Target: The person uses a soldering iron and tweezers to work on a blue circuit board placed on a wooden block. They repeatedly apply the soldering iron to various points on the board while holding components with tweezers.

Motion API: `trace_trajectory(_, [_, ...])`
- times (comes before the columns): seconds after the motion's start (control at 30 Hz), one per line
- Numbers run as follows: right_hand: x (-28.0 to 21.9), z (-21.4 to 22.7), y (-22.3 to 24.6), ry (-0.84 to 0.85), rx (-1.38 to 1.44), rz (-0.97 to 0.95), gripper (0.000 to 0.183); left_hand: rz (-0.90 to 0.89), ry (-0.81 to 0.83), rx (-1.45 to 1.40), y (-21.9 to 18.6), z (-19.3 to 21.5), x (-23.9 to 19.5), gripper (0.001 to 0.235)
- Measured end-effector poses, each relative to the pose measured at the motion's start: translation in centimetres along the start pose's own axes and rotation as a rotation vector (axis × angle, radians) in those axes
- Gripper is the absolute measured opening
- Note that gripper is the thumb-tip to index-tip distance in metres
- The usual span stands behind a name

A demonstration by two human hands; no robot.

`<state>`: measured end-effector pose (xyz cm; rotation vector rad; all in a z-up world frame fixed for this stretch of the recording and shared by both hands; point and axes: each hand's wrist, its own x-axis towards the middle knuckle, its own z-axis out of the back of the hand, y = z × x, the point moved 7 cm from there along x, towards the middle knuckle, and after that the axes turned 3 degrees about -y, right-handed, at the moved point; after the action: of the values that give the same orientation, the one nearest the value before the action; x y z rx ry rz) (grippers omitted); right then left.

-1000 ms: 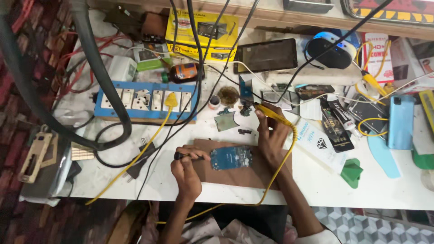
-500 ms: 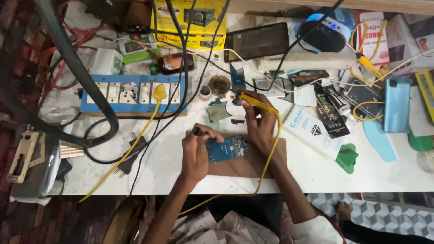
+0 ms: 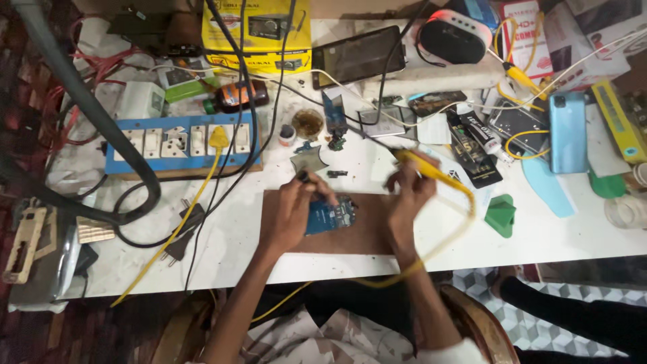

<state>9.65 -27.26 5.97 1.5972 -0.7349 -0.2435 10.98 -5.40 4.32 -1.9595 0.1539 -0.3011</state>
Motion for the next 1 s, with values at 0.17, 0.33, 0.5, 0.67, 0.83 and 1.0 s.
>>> trace_trajectory(0.17, [-2.8,6.3,-0.5,-0.289,0.280,0.027,0.029,-0.161,-0.036,0.115,-1.3,0.7,-1.2,0.026])
trace_trajectory(0.33, [-3.9,7.8,-0.9,-0.376,0.164,-0.023,0.035,-0.070,-0.030,0.046,-0.1,-0.8,1.1,0.020])
trace_trajectory(0.5, [-4.0,8.3,-1.3,-0.392,0.199,-0.010,0.036,-0.094,0.086,0.298,0.0,-2.1,1.6,0.018])
trace_trajectory(0.67, [-4.3,8.3,-1.8,-0.365,0.221,-0.009,0.036,-0.072,0.114,0.232,-0.7,-0.9,0.7,0.018])
trace_trajectory(0.83, [-4.2,8.5,-2.6,-0.371,0.232,-0.021,0.039,-0.256,0.005,0.056,-3.5,2.5,-1.9,0.029])
trace_trajectory(1.0, [-4.8,9.3,-2.8,-0.393,0.302,-0.005,0.042,-0.261,-0.130,0.143,-3.8,4.1,-2.9,0.034])
